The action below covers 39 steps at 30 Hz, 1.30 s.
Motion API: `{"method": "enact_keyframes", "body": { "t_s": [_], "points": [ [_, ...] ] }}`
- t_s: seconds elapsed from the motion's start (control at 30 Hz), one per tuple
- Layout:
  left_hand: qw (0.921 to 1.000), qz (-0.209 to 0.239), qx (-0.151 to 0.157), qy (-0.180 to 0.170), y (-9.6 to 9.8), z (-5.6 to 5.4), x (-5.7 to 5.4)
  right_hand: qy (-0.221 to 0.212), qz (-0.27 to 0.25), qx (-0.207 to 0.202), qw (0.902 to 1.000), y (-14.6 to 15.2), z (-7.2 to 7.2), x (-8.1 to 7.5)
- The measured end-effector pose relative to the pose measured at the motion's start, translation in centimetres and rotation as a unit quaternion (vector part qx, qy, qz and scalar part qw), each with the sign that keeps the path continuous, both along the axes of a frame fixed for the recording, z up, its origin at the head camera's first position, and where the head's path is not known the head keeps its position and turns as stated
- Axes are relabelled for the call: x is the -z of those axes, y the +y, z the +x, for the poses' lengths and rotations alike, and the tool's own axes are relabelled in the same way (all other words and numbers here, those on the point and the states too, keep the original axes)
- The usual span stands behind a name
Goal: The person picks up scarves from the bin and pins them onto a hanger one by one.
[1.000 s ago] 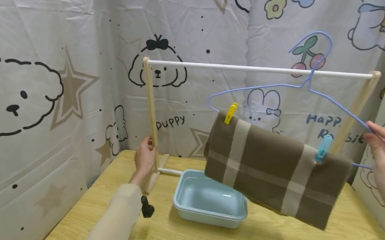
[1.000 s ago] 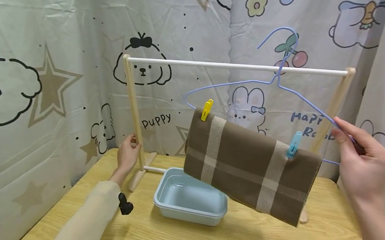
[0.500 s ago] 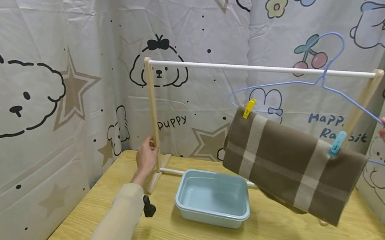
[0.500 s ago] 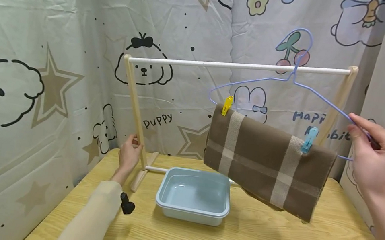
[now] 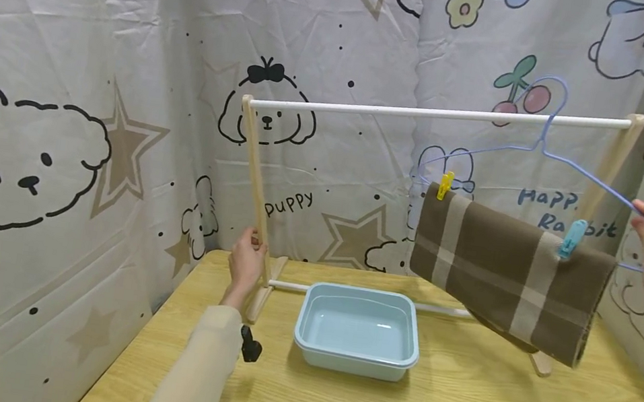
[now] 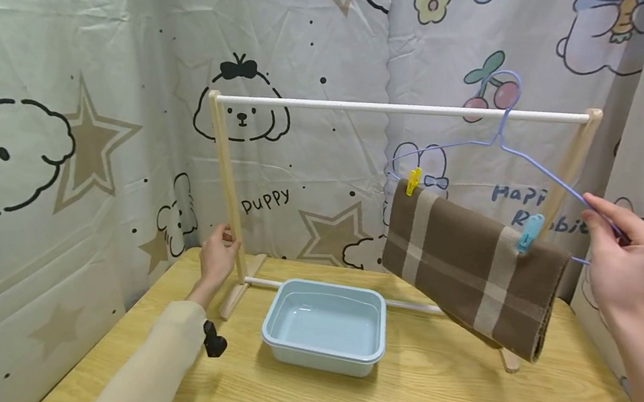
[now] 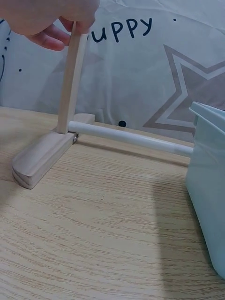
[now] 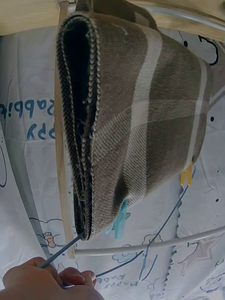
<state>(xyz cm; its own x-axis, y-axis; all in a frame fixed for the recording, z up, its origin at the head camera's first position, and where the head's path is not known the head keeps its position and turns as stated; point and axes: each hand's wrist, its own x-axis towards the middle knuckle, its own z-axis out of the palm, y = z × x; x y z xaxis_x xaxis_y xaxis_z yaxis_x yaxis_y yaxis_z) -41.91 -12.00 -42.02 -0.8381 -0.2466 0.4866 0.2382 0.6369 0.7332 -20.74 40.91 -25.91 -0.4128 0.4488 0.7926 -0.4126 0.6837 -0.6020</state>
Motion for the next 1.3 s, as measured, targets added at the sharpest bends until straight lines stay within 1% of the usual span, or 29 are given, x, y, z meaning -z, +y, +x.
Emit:
{"method": "enact_keyframes", "body": {
  "t_s": [0.1, 0.17, 0.33, 0.4, 0.47, 0.57, 0.7, 0.93, 1.0, 1.1, 1.2, 1.3],
  "points": [
    [1.0000, -0.001, 0.003, -0.006, 0.0, -0.2, 0.0, -0.017, 0.017, 0.005, 0.9997, 0.4, -0.3, 0.7],
    [1.0000, -0.001, 0.002, -0.006, 0.0, -0.2, 0.0, -0.035, 0.024, 0.010, 0.9991, 0.6, -0.4, 1.1],
    [1.0000, -0.005, -0.001, -0.003, 0.0, -0.2, 0.1, -0.086, 0.026, 0.033, 0.9954, 0.7, -0.4, 1.8],
    [1.0000, -0.005, 0.000, -0.005, 0.0, -0.2, 0.1, -0.095, 0.027, 0.038, 0.9944, 0.8, -0.4, 2.0],
    [1.0000, -0.005, 0.000, -0.006, 0.1, -0.1, 0.0, -0.097, 0.031, 0.042, 0.9939, 0.9, -0.4, 2.2],
    [1.0000, -0.004, 0.001, -0.007, 0.1, 0.0, 0.1, -0.087, 0.040, 0.046, 0.9943, 0.9, -0.6, 2.4],
    [1.0000, -0.004, 0.001, -0.003, 0.1, 0.1, 0.1, -0.087, 0.050, 0.058, 0.9932, 0.8, -0.6, 2.3],
    [1.0000, -0.004, 0.004, -0.007, 0.0, 0.0, 0.1, -0.051, 0.017, 0.022, 0.9983, 0.6, -0.8, 1.5],
    [1.0000, -0.003, 0.004, -0.006, 0.0, 0.0, 0.0, -0.057, 0.014, 0.021, 0.9981, 0.6, -0.8, 1.2],
    [1.0000, -0.001, 0.003, -0.004, -0.1, 0.0, 0.0, -0.077, 0.011, 0.028, 0.9966, 0.5, -0.9, 1.1],
    [1.0000, -0.001, 0.002, -0.005, 0.0, 0.0, 0.0, -0.101, 0.021, 0.040, 0.9938, 0.4, -1.0, 1.5],
    [1.0000, -0.003, -0.003, -0.006, 0.0, 0.0, 0.0, -0.111, 0.046, 0.053, 0.9913, 0.4, -1.0, 2.4]
  ]
}}
